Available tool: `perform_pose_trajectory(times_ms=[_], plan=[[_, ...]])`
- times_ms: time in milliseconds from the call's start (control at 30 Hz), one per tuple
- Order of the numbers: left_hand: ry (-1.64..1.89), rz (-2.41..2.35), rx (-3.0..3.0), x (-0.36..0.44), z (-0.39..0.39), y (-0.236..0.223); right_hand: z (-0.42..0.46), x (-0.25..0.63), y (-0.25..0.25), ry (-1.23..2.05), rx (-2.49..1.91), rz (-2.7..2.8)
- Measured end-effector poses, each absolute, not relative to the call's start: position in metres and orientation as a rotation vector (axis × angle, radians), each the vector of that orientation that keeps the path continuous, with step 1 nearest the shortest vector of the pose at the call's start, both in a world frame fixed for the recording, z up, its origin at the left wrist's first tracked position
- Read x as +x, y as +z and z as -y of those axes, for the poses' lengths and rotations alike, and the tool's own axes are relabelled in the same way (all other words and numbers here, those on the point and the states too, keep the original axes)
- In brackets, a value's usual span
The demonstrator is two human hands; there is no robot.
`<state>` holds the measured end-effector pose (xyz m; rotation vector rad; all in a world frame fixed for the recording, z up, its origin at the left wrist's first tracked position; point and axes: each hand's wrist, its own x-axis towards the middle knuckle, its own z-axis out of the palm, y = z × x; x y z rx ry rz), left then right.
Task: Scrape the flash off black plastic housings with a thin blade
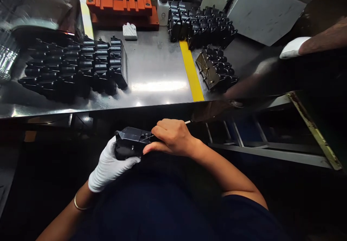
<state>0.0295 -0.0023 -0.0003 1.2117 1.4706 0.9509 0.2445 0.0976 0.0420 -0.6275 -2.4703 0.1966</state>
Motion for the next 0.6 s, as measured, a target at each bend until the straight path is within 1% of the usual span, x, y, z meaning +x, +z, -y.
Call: perform_pose_trajectory(times_ms=[167, 333, 433, 533, 600], plan=[[0.799, -1.364, 1.230, 0.022, -0.002, 0.003, -0.098, 0.248, 0.043, 0.173, -0.522, 2.527], [0.735, -1.372, 1.215, 0.022, -0.005, 0.008, -0.097, 0.247, 0.044, 0.174, -0.575, 2.505], [0.775, -1.483, 1.133, 0.028, -0.003, 0.008, -0.095, 0.245, 0.042, 0.130, -0.554, 2.513], [0.929, -1.552, 1.051, 0.034, 0.002, 0.003, -0.093, 0.243, 0.038, 0.101, -0.580, 2.509], [1.036, -1.550, 1.122, 0.035, 0.006, -0.002, -0.092, 0.244, 0.037, 0.084, -0.668, 2.483]])
